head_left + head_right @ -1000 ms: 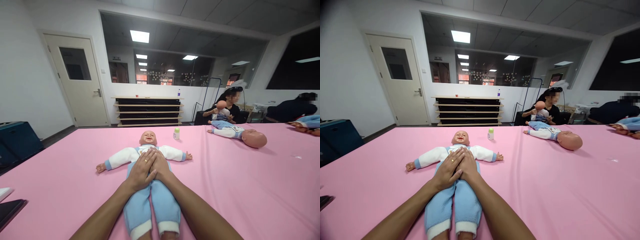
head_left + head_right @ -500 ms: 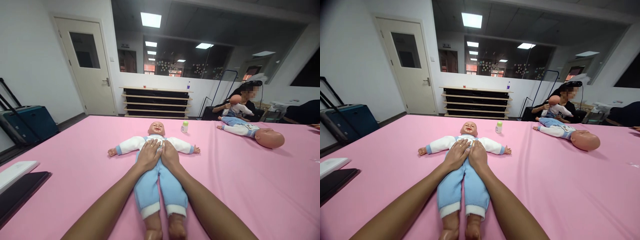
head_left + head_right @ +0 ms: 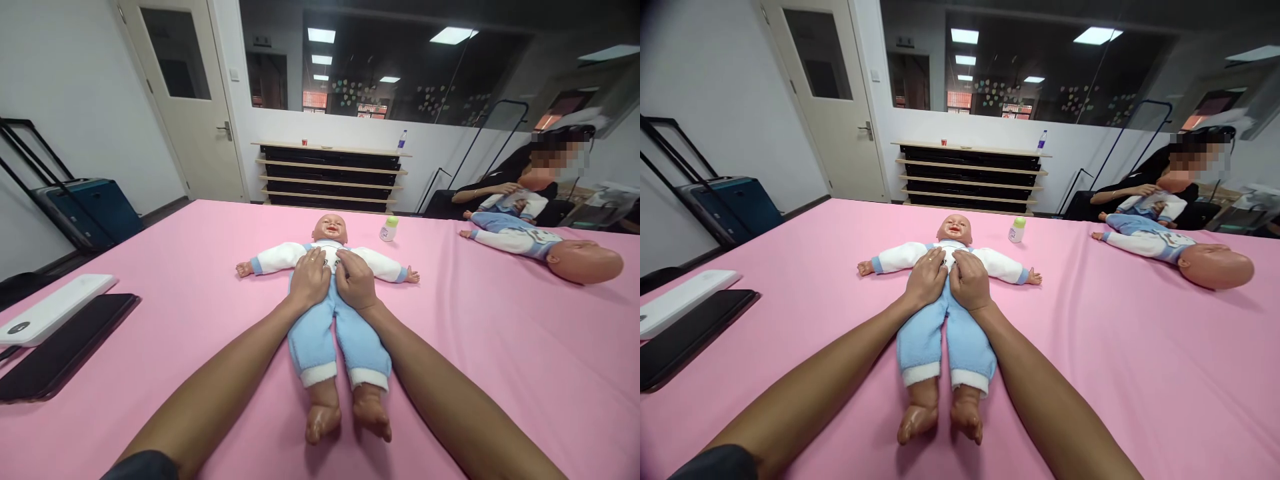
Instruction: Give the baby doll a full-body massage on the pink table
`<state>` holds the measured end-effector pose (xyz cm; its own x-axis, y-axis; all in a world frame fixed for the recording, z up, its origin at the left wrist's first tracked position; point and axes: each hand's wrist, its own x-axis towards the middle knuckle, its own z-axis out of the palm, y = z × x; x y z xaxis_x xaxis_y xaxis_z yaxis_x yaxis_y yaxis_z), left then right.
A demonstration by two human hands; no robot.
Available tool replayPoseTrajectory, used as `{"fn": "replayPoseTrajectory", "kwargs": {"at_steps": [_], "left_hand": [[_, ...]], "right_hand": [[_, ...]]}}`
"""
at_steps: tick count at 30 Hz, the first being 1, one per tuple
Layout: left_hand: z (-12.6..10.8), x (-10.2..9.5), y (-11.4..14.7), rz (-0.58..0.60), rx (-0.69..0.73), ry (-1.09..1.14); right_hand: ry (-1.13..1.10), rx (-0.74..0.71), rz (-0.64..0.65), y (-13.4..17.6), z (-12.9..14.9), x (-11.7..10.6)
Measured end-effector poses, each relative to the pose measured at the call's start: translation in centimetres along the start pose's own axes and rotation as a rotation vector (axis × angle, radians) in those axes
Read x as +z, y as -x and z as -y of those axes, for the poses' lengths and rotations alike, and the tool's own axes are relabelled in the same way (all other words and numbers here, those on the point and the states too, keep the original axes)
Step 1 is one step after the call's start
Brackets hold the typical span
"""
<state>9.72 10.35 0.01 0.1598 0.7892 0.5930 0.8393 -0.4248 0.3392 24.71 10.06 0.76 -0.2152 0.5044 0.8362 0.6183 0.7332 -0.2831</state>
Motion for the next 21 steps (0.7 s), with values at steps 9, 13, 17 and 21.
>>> {"fn": "replayPoseTrajectory", "kwargs": {"at_steps": [9, 13, 17, 21], "left_hand": [[0.2, -0.1, 0.5, -0.157, -0.011, 0.169], [-0.8, -1.1, 0.7, -0.099, 0.124, 0.119], [-1.3, -1.8, 0.6, -0.011, 0.215, 0.078], [-1.2, -1.7, 0.5, 0.016, 0.227, 0.061]], "right_hand": [[-0.106, -0.074, 0.383, -1.0, 0.2, 0.1], [-0.032, 0.01, 0.451, -1.2, -0.1, 0.3], [0.012, 0.092, 0.448, -1.3, -0.1, 0.3], [0.003, 0.117, 0.437, -1.1, -0.4, 0.6]]}}
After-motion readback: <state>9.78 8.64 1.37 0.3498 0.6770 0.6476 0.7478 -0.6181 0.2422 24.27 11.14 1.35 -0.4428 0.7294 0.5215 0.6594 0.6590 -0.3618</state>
